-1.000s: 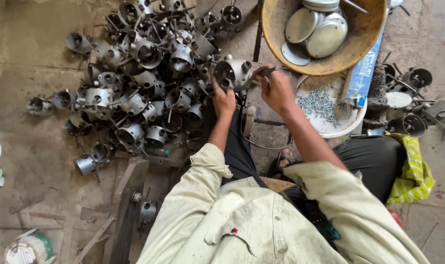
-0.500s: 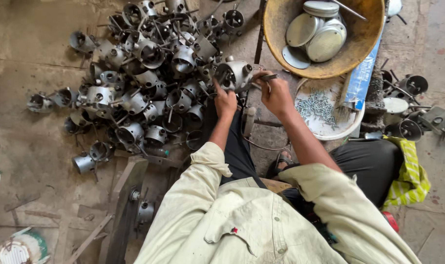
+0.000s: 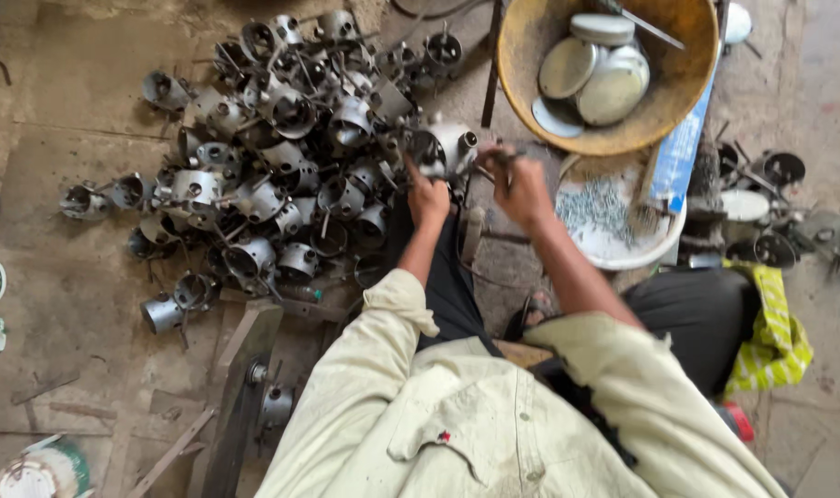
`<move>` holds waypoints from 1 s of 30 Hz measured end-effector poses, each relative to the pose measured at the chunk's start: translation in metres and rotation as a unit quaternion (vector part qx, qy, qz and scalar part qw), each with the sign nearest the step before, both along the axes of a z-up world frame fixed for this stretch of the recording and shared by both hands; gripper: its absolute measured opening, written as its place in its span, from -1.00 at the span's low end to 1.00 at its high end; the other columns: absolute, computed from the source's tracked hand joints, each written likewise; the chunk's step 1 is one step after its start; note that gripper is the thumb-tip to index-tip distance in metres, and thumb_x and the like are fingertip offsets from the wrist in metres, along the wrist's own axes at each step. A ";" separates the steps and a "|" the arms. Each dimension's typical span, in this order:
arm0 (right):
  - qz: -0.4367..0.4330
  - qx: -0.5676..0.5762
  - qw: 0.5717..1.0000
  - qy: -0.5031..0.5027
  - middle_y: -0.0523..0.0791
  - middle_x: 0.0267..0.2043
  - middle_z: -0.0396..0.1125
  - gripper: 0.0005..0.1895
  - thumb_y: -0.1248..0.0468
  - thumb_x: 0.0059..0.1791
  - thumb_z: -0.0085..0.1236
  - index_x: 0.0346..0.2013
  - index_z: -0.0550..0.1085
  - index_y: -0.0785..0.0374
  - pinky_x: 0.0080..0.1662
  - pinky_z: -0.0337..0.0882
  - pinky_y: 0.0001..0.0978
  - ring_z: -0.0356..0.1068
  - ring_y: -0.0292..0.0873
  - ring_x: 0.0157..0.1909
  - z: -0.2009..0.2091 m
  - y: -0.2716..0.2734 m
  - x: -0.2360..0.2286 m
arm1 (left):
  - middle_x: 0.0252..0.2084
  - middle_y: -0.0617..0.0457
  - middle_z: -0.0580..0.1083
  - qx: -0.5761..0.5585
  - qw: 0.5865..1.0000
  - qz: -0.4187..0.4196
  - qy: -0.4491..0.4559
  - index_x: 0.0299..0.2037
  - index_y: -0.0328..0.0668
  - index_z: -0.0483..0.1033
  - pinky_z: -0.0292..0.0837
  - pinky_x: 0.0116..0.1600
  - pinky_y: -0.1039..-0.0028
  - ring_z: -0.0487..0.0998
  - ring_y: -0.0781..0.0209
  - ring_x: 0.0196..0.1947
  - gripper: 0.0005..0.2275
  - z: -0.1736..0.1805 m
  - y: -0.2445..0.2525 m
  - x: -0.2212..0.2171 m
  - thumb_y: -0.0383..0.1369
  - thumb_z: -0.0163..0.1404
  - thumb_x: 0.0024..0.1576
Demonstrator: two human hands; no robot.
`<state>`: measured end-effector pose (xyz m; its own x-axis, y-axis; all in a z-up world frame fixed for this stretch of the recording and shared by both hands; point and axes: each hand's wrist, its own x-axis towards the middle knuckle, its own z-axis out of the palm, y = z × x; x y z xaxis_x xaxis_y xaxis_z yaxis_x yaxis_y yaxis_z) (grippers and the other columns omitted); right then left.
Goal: The person sits on the floor and uses a cordless drill to fasten screws into white circular metal covers. They pick up a cover, align it with a metal cylinder, and drive screws into it. The person occasionally wipes the parts with a cloth and places the assembled units into a yellow bowl.
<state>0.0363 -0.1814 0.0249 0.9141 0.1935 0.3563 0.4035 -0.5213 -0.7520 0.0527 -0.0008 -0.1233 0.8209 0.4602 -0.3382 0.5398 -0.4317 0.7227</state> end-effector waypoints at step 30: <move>-0.013 0.074 0.995 -0.071 0.07 -0.06 0.49 -0.85 0.37 0.18 0.00 -0.03 0.51 0.34 -0.02 0.52 -0.22 0.53 -0.02 -0.05 -0.011 0.005 -0.003 | -0.33 -0.38 0.56 0.007 0.996 0.014 -0.087 0.55 0.05 -0.26 0.45 -0.21 -0.09 0.57 -0.43 -0.33 -0.23 -0.013 -0.002 0.002 -0.32 -0.11 0.12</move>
